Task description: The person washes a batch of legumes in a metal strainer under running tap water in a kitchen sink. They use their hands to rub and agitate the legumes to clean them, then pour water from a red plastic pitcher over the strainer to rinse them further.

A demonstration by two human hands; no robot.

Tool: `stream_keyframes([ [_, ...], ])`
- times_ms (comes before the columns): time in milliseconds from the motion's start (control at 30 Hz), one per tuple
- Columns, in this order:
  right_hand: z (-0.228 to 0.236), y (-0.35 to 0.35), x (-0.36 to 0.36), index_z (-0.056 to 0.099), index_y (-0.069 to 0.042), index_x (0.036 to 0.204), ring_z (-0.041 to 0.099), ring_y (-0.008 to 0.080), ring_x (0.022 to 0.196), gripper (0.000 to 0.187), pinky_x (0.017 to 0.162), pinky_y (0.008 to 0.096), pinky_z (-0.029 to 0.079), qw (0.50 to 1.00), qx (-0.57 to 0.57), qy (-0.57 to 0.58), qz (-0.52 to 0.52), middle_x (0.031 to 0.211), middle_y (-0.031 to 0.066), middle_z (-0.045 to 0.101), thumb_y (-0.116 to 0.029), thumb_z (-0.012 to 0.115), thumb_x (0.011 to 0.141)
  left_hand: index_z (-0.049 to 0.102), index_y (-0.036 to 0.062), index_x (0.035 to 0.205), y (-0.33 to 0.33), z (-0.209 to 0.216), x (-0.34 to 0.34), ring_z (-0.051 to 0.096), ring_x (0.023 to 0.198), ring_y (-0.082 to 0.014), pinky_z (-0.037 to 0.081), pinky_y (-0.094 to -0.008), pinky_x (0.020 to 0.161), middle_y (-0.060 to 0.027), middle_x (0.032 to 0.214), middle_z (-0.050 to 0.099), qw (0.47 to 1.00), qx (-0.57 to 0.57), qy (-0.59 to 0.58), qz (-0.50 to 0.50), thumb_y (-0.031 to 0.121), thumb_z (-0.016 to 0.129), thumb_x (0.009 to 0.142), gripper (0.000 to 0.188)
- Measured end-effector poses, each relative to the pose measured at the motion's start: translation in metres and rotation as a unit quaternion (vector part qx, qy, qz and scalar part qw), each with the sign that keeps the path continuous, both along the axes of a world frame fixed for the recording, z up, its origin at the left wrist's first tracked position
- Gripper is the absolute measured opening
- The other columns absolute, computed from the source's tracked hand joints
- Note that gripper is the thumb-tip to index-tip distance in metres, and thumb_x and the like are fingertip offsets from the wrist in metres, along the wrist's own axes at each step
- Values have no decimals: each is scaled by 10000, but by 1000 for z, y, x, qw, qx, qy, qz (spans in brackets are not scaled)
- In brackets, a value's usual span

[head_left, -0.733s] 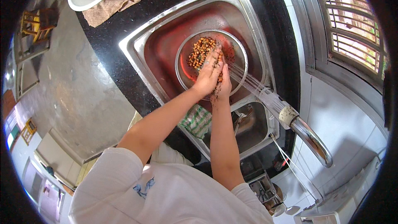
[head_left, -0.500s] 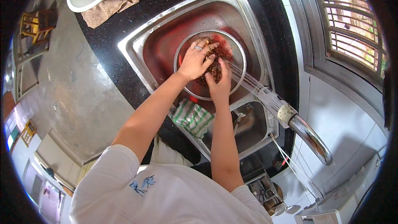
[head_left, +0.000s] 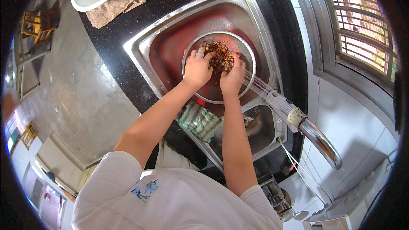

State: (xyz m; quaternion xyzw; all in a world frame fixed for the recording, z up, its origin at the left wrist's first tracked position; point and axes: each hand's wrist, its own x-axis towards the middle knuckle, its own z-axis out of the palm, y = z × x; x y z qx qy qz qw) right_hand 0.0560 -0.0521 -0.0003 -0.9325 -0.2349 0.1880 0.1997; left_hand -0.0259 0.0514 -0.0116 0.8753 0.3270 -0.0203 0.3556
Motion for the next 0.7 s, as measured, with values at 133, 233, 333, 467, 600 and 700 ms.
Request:
stream_keyframes([
  [133, -18, -13, -6, 376, -32, 1329, 411, 356, 1216, 562, 1022, 421, 333, 988, 138, -17, -66, 1329, 210, 407, -4, 542, 792, 524, 42, 1208, -13, -20, -2, 421, 1138, -391, 390, -441, 965, -215, 1259, 436, 995, 64, -59, 42, 93, 616, 722, 497],
  [233, -28, -4, -15, 430, -6, 1292, 429, 343, 1211, 456, 1025, 411, 323, 959, 202, 115, -160, 1302, 221, 455, -101, 500, 852, 508, 21, 1217, -33, -30, 9, 407, 1148, -390, 379, -450, 967, -218, 1261, 429, 991, 7, -71, 111, 122, 600, 748, 489],
  [333, -37, 6, -15, 492, 32, 1232, 493, 251, 1141, 407, 973, 344, 365, 868, 316, 249, -292, 1248, 140, 522, -229, 496, 920, 540, -11, 1175, -47, -28, 20, 450, 1122, -369, 401, -451, 924, -218, 1206, 473, 978, -52, -60, 195, 199, 564, 817, 416],
  [467, -38, 10, -7, 517, 26, 1204, 520, 197, 1078, 440, 929, 316, 402, 721, 410, 398, -392, 1204, 91, 543, -328, 479, 946, 612, -37, 1024, -50, -37, 24, 573, 959, -212, 427, -319, 856, -140, 1027, 618, 848, -334, -238, 336, 222, 539, 923, 288],
  [600, -24, 14, -3, 535, -24, 1155, 567, 195, 978, 437, 836, 319, 471, 612, 461, 487, -419, 1104, 69, 578, -397, 469, 938, 632, -38, 978, -58, -8, 24, 594, 890, -161, 460, -288, 786, -77, 980, 650, 793, -429, -250, 352, 154, 615, 878, 217],
  [700, -80, -25, -8, 522, -37, 1148, 583, 220, 966, 388, 835, 356, 489, 452, 575, 571, -372, 1101, 81, 581, -356, 429, 949, 668, 20, 922, -70, 4, 26, 596, 946, -245, 452, -338, 846, -124, 949, 639, 881, -244, -317, 252, 94, 677, 780, 161],
])
